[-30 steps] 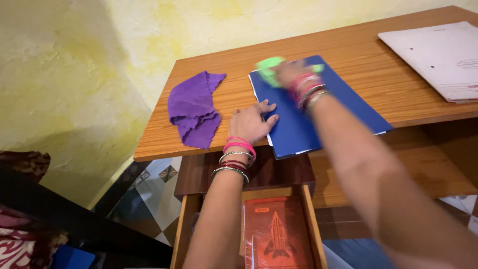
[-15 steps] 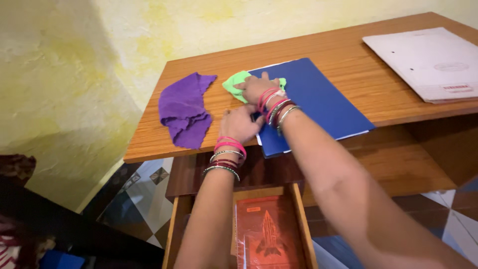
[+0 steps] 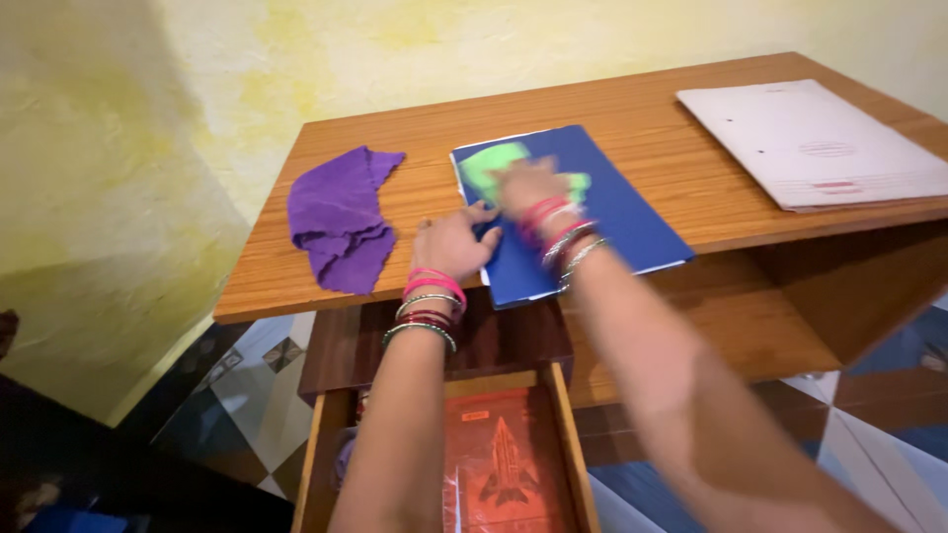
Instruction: The person wipes the covers of three books with a green cloth, then places them into an open drawer. The person then wipes the desk surface and the drawer front with the same cloth.
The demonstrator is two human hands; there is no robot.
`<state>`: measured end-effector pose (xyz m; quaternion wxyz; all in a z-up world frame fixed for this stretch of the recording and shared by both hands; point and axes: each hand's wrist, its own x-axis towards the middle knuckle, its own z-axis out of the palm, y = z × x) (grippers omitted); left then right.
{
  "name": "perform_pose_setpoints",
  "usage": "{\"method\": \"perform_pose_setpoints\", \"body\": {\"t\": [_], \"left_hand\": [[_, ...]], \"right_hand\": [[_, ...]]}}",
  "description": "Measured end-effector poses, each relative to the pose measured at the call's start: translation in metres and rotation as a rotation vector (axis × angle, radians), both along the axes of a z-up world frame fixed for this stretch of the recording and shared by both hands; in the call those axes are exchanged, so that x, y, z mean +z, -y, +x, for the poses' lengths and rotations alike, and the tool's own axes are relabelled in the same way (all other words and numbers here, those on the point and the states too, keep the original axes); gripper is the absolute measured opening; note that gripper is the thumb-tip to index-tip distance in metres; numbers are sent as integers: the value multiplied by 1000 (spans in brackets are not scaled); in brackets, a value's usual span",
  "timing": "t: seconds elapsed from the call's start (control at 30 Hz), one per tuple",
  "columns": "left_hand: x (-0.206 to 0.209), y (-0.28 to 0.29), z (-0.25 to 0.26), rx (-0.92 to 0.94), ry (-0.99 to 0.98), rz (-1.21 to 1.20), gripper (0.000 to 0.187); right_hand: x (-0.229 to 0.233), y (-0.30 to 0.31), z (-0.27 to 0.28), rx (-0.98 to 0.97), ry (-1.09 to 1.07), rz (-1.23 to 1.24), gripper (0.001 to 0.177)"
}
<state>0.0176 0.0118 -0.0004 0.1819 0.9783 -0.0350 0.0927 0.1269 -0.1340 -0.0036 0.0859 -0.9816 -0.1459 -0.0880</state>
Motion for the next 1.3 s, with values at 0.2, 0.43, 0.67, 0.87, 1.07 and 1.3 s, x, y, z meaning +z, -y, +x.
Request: {"method": "perform_pose_setpoints", "body": {"t": [0.2,0.43,0.67,0.87,1.07,1.3], "left_hand": [[2,-2,-1,8,59,-56,41],[-4,-1,0,1,67,-43,47],[-20,-3,20,36,3,190,56],[-15,-1,16,50,-77,194,56],[-10,4,13,76,-80,177,53],[-15,-5,15,15,-46,295,64]], "right_hand": [[22,28,-41,-90,-58,7,54],[13,115,-47,-342,-54,82,54],[15,-10,-114,-130,-26,56,52],[22,72,-110,-282,-32,92,47],[11,100,-116,-433,20,137,51],[-8,-23,-174,-195,163,165,48]]}}
